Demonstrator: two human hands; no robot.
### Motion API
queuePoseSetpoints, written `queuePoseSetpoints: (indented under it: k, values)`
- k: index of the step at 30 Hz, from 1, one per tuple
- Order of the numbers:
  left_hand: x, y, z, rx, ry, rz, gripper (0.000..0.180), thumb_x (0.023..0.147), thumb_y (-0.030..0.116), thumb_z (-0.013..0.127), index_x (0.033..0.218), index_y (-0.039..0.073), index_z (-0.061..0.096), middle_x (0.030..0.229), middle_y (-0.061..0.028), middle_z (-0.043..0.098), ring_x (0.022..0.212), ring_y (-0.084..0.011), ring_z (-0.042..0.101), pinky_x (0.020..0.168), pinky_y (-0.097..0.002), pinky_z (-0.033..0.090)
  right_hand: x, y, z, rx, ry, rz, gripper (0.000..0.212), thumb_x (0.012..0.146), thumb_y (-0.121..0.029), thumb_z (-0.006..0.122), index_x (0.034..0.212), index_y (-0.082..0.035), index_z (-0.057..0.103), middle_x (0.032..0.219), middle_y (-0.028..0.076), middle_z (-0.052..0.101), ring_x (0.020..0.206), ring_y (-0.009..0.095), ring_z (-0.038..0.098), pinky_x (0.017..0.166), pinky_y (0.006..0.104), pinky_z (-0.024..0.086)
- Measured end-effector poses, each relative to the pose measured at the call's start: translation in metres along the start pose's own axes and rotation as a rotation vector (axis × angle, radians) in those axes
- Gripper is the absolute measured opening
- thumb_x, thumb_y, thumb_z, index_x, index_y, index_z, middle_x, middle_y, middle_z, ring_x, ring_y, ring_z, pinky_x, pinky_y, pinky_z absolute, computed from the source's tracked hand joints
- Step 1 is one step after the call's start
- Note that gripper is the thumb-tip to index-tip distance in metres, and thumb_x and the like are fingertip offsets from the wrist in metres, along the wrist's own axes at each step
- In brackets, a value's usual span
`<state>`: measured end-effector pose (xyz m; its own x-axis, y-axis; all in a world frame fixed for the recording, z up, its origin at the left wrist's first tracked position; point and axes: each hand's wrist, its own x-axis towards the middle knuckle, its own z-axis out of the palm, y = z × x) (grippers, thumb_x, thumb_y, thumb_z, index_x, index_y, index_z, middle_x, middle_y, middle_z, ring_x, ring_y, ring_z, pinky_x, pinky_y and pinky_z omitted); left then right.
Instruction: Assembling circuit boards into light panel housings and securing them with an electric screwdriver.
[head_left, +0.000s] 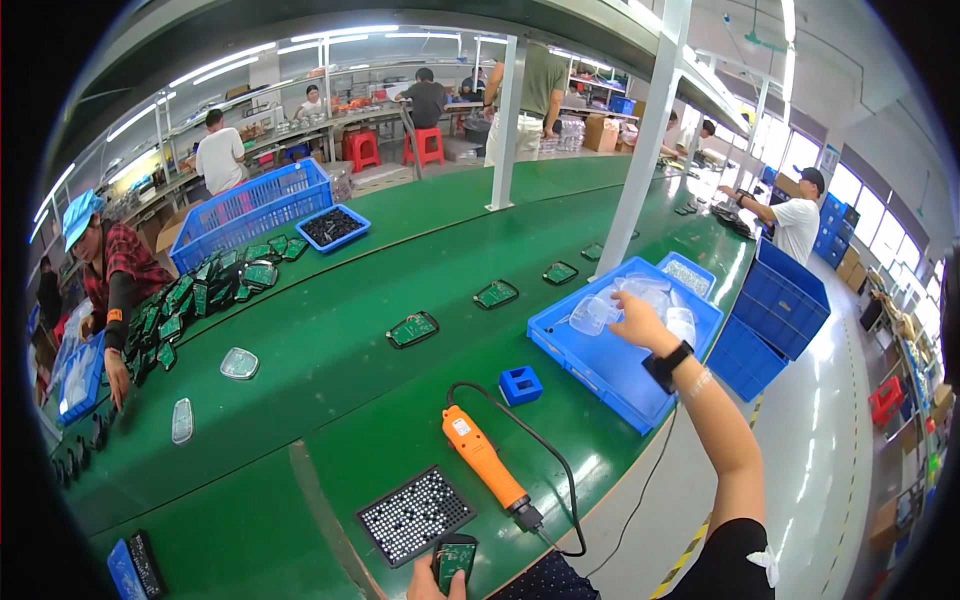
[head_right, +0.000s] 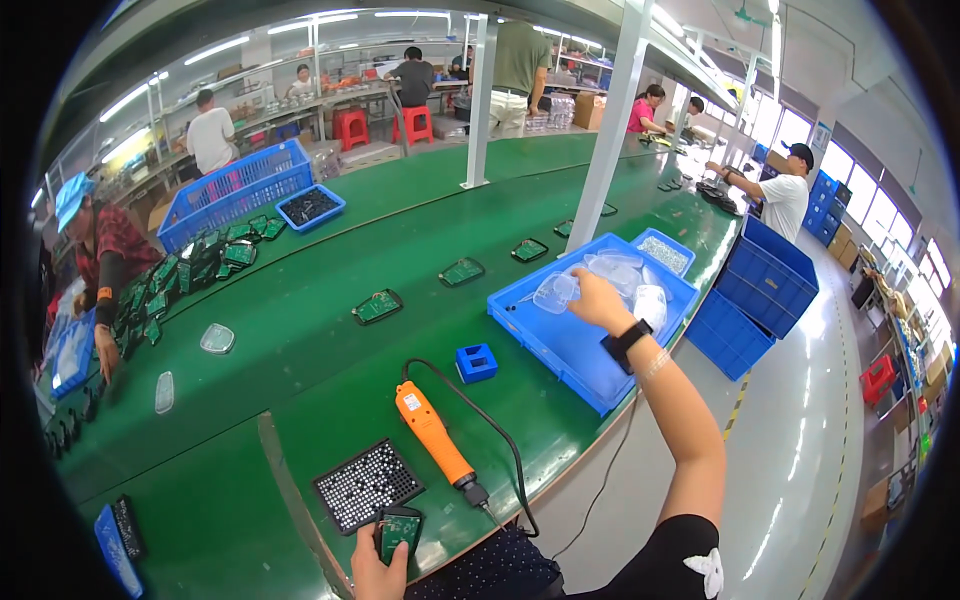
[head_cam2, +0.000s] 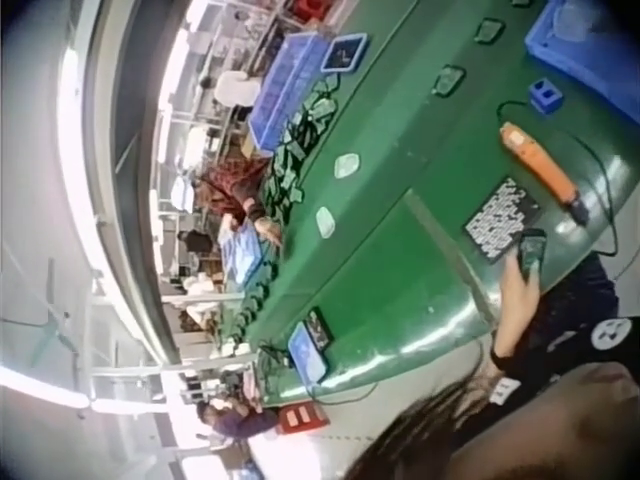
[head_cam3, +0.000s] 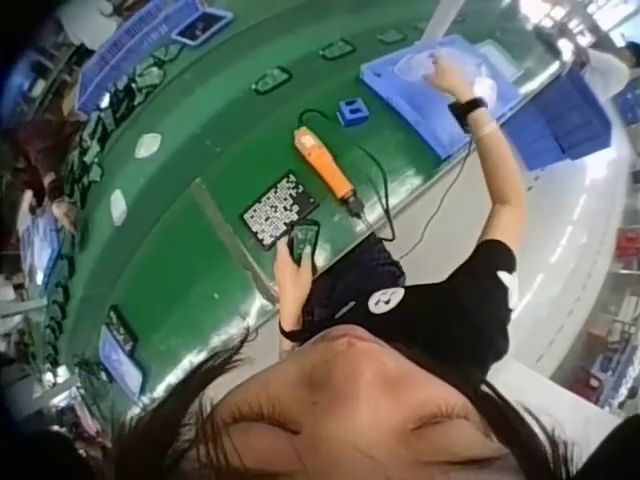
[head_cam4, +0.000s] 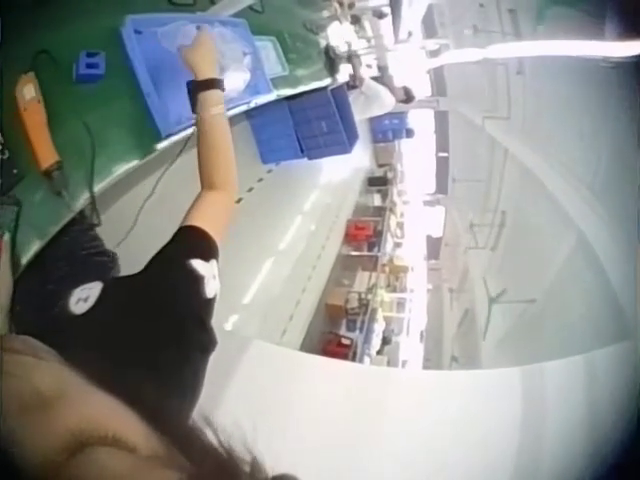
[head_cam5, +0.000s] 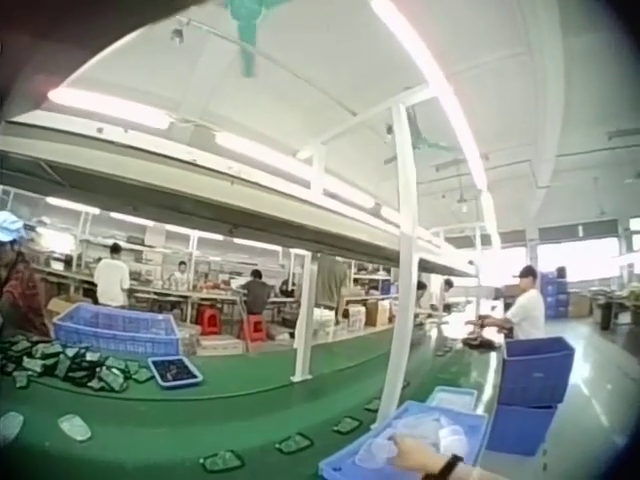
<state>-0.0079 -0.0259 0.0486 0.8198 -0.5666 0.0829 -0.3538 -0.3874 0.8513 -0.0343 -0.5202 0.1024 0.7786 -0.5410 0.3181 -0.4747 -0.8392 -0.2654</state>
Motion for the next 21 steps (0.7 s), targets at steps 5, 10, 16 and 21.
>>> queuePoseSetpoints:
  k: [5,10,16,21]
  values:
    - [-0.005,-0.004,-0.006,-0.115,0.087,-0.158,0.037,0.081,0.007,0.058,0.115,0.000,0.046,0.099,-0.0176,0.058,0.092,-0.0288,0.058,0.079,-0.0346,0.044,0.031,0.036,0.080,-0.317,0.030,-0.278,0.045,0.069,-0.021,0.065,0.108,0.000,0.053,0.087,0.018,0.063,0.085,0.033,0.061,0.074,0.0377,0.050]
    - [-0.009,-0.004,-0.008,-0.807,0.135,-0.361,0.038,0.084,0.001,0.053,0.120,0.001,0.042,0.102,-0.0137,0.057,0.088,-0.0246,0.060,0.073,-0.0346,0.050,0.049,0.016,0.087,-0.504,-0.261,-0.126,0.038,0.071,-0.021,0.062,0.100,0.002,0.055,0.088,0.017,0.063,0.077,0.031,0.063,0.066,0.0369,0.052]
    - [-0.005,-0.013,-0.010,-1.084,0.121,-0.333,0.044,0.085,-0.002,0.049,0.126,0.001,0.033,0.106,-0.0148,0.054,0.083,-0.0280,0.061,0.068,-0.0385,0.055,0.045,0.021,0.106,-0.704,-0.157,-0.284,0.022,0.073,-0.015,0.059,0.090,-0.001,0.059,0.080,0.015,0.063,0.074,0.028,0.064,0.062,0.0361,0.052]
    - [-0.006,0.000,-0.014,-1.179,0.252,-0.336,0.033,0.081,0.005,0.056,0.113,-0.001,0.048,0.099,-0.0148,0.055,0.076,-0.0279,0.059,0.061,-0.0397,0.051,0.025,-0.011,0.062,-0.368,0.166,-0.003,0.017,0.076,-0.012,0.053,0.087,-0.001,0.048,0.088,0.019,0.058,0.076,0.033,0.061,0.063,0.0401,0.050]
